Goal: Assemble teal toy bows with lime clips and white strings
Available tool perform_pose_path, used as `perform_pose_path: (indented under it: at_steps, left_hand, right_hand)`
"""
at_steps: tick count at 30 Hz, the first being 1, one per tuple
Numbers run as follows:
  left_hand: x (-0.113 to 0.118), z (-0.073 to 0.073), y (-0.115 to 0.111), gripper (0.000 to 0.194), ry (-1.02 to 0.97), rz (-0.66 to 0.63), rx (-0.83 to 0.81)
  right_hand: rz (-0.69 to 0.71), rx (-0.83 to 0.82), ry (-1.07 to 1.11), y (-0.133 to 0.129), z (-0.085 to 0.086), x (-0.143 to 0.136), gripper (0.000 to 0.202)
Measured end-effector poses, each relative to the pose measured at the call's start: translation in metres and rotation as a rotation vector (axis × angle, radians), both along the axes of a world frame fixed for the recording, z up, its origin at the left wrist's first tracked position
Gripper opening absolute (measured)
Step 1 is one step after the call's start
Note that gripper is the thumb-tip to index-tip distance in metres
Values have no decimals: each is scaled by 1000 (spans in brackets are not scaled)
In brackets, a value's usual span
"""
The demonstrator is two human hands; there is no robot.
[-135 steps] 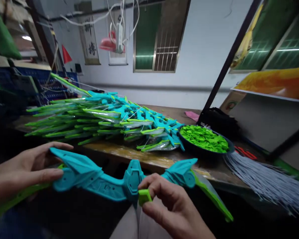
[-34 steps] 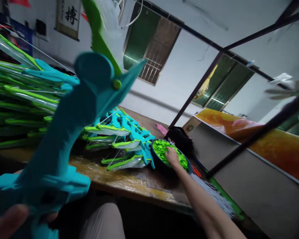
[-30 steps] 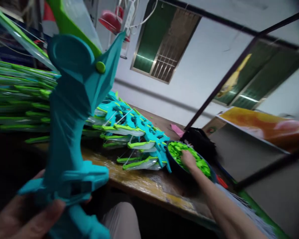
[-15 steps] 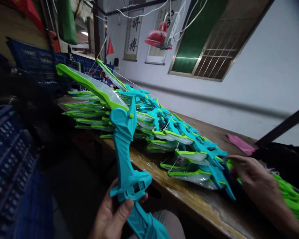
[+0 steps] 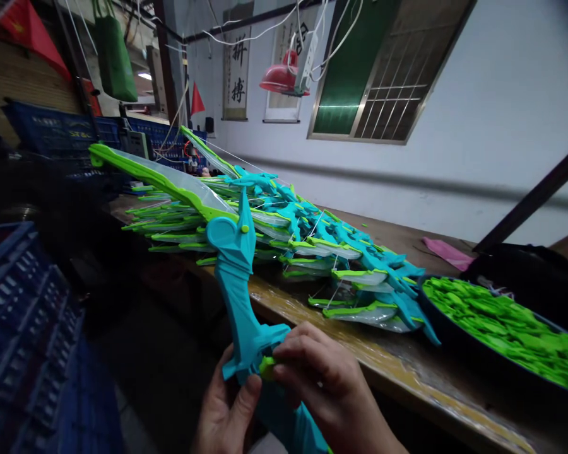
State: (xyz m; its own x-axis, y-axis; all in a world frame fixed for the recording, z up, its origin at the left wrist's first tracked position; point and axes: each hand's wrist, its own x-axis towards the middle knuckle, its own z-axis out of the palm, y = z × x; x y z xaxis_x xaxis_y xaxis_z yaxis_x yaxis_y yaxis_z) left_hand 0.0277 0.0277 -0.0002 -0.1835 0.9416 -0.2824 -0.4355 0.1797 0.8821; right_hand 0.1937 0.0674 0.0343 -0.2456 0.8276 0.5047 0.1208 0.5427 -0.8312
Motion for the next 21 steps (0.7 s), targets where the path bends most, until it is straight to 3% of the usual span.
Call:
perform_pose_path:
  at_steps: [7,12,14,16,18,21]
  left_hand:
    - [1,4,-3,65,4,-15,28]
    - [4,7,-4,68,-39,-11,26]
    - [6,7,-7,76,-64,0,2]
    - [8,7,-10,83,-70,24,-29]
    - [10,5,-12,83,-55,52,-35]
    - [14,2,-14,78,8,99,-45]
  right_hand:
    - [-112,119,-54,-10,8,-10,8]
    - [-288,201,-151,-11,12,-13,10]
    - [-279,63,-113,-8,14,-9,38]
    - [-106,-216,-57,-5,16,-5,54]
    - [82,-440,-28,-5,17,-1,48]
    - [84,-481,-29,-10,18,0,37]
